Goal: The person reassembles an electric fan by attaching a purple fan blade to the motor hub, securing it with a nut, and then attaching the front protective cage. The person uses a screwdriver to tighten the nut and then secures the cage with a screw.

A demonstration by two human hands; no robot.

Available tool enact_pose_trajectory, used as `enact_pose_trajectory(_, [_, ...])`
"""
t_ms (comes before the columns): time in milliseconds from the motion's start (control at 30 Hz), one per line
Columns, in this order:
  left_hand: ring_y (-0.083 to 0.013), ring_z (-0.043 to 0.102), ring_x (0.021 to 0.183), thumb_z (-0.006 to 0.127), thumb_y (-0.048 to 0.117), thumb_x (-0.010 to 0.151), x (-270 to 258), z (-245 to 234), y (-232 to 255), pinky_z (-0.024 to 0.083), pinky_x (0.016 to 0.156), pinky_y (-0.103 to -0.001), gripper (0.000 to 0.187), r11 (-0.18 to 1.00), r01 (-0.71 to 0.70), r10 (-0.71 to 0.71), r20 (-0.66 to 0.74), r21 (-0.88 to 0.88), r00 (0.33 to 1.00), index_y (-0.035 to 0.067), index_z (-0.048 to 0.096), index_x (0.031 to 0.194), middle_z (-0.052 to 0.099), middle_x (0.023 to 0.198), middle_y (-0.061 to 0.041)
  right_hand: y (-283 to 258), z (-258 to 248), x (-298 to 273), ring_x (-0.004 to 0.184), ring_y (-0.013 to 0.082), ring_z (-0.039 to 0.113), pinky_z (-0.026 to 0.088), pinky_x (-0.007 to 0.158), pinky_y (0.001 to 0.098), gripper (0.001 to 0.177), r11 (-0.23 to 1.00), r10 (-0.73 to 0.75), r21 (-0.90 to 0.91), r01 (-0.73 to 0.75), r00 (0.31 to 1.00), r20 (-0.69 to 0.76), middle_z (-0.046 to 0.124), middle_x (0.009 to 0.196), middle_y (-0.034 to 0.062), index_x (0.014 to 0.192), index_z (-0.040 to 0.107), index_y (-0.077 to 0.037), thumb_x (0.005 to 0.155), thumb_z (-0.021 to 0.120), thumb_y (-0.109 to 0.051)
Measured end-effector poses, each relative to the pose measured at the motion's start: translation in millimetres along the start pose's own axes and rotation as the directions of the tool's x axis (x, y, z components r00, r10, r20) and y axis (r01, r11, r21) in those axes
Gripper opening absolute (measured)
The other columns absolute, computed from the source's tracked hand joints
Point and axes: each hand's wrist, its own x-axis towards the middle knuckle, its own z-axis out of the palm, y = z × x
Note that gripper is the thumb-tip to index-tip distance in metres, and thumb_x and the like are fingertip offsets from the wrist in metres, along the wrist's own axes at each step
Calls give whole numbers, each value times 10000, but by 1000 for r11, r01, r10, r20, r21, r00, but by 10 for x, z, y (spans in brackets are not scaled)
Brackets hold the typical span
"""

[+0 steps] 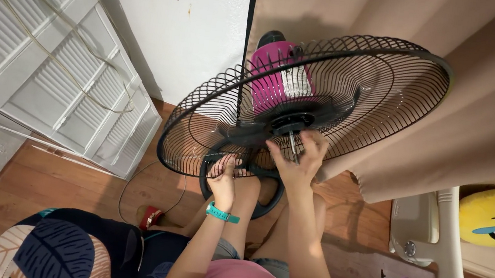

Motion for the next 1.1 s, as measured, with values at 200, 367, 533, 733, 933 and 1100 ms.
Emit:
enact_pose_trajectory(200, [-160, 680, 798, 667, 22, 970, 130, -40, -121, 607, 652, -335, 181, 996, 21, -23, -18, -82, 1000, -102, 695, 1099, 723, 1001, -126, -36, -54, 170, 944, 336, 598, 510, 823, 405, 579, 993, 53, -111, -48, 997, 48, 600, 1061, 183, 1206, 576, 2, 826, 925, -262])
enact_pose_trajectory(367, [-130, 690, 919, 675, 21, 973, 162, -102, -206, 572, 872, -277, 190, 996, -80, 80, 7, 27, 997, -101, 706, 1115, 743, 1062, -94, 80, 13, 104, 697, 279, 526, 419, 676, 408, 473, 939, 308, -200, -279, 943, 131, 571, 723, 47, 832, 544, -78, 845, 894, -396])
enact_pose_trajectory(533, [-134, 689, 862, 680, 23, 966, 144, -66, -145, 592, 772, -294, 184, 999, -29, 29, -10, -25, 1000, -89, 716, 1108, 744, 1020, -94, 16, 14, 75, 813, 311, 538, 446, 739, 440, 572, 965, 225, -149, -216, 973, 52, 549, 891, 85, 976, 562, -23, 727, 909, -403])
enact_pose_trajectory(733, [-150, 688, 760, 676, 39, 972, 106, -56, -99, 620, 630, -316, 169, 999, -6, 6, 3, -32, 1000, -74, 725, 1088, 748, 947, -105, -30, -31, 162, 1034, 308, 590, 539, 855, 396, 605, 994, -45, -96, 54, 995, 93, 505, 1275, 160, 1276, 593, -41, 792, 948, -124])
enact_pose_trajectory(933, [-138, 703, 826, 666, 31, 981, 105, -37, -76, 620, 708, -294, 180, 998, -62, 62, 9, 8, 998, -75, 725, 1114, 757, 996, -109, 58, 59, 122, 828, 266, 570, 480, 734, 356, 624, 996, 67, -53, -68, 998, -8, 584, 1001, 119, 1150, 564, 0, 754, 975, -252])
enact_pose_trajectory(1100, [-159, 692, 742, 653, 56, 988, 62, -23, -5, 602, 625, -307, 192, 999, 29, -29, -6, -13, 1000, -78, 720, 1109, 758, 943, -131, 196, 74, -73, 674, 240, 519, 448, 640, 329, 535, 935, 325, -174, -309, 943, 71, 549, 766, 30, 930, 549, -100, 801, 980, -389])
